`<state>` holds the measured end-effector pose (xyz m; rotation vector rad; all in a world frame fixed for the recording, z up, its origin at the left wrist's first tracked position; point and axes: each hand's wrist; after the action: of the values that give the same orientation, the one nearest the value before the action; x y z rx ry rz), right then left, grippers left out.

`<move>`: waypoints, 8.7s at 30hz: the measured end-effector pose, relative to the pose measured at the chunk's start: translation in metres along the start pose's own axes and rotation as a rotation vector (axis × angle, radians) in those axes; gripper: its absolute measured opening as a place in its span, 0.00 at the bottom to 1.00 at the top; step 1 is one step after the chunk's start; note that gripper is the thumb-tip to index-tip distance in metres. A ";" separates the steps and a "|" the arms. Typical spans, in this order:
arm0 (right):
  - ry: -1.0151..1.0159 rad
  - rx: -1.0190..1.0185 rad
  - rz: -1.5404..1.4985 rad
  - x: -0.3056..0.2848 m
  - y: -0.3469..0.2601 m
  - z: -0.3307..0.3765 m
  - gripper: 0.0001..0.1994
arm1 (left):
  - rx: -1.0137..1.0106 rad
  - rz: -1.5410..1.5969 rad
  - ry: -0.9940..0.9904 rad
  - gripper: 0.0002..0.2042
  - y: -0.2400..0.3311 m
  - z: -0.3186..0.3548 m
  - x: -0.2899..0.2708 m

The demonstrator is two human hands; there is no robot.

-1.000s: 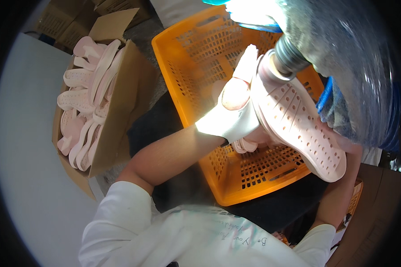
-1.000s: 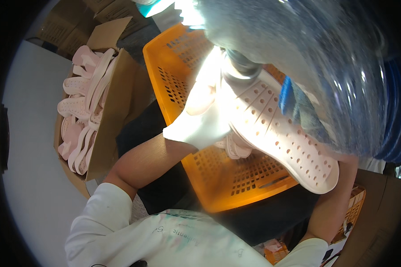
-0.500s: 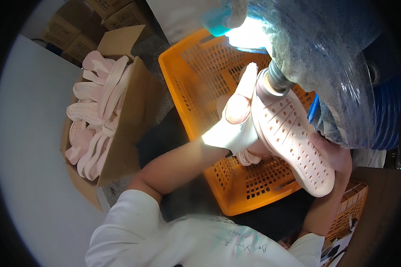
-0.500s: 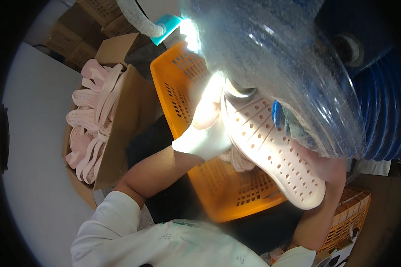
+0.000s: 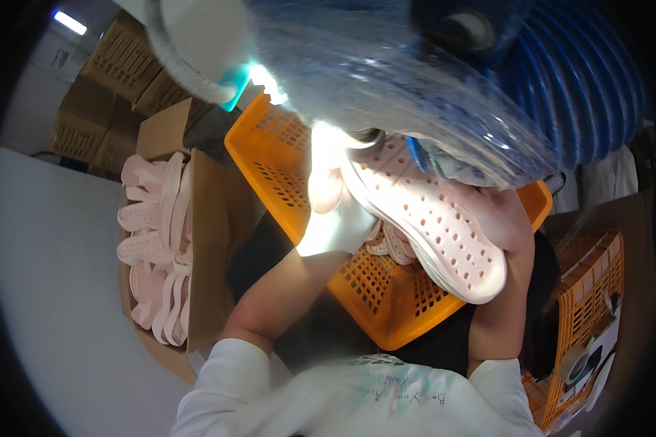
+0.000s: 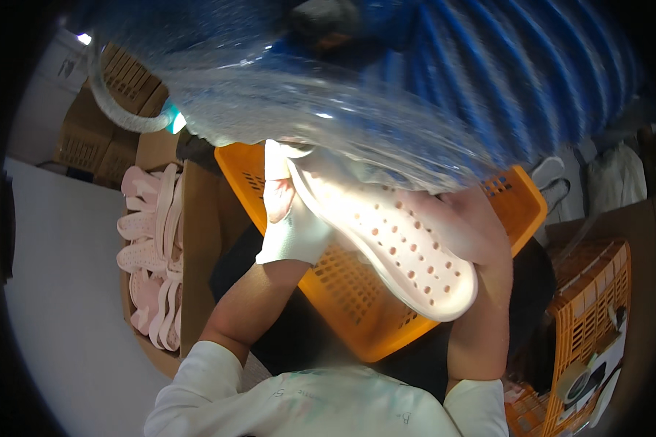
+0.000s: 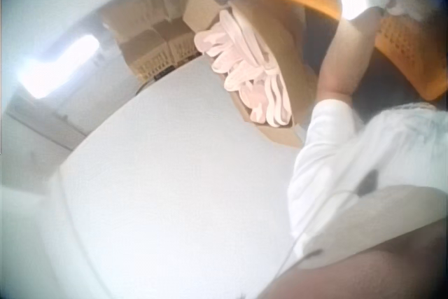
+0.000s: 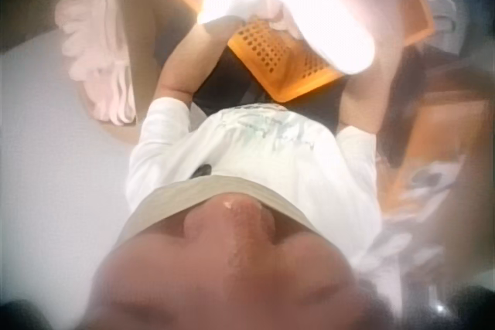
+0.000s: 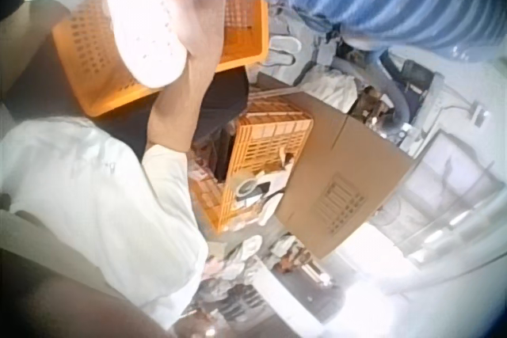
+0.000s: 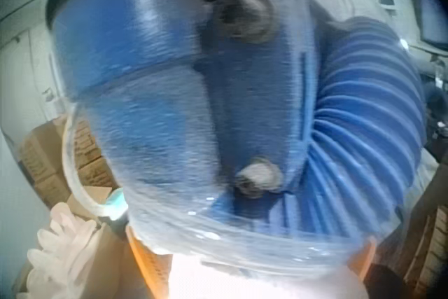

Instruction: The person repeatedly picks pink slide sandals from a cardboard box and presses the soles against a rotating grinding wheel to smooth or deburr them. After each sandal, the person places it into an orange basket. The process continues for multiple units.

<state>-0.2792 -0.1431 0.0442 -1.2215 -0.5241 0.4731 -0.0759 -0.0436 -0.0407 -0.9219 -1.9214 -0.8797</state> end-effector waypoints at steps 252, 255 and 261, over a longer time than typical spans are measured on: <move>-0.024 -0.102 -0.194 0.007 0.002 0.002 0.22 | 0.013 -0.057 0.205 0.17 -0.004 -0.005 0.035; -0.007 -0.081 -0.079 0.012 0.006 -0.011 0.16 | 0.052 -0.156 0.247 0.18 -0.004 -0.004 0.033; -0.080 -0.242 -0.350 0.023 0.034 -0.034 0.14 | 0.091 -0.153 0.310 0.16 -0.002 -0.007 0.033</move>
<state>-0.2422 -0.1452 0.0054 -1.3099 -0.8647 0.1633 -0.0883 -0.0417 -0.0090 -0.5531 -1.7620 -0.9545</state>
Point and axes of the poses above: each hand's wrist, its own z-axis away from the middle knuckle, its own x-axis out of the palm, y = z × x, and after that the axes turned 1 degree about z, right-handed
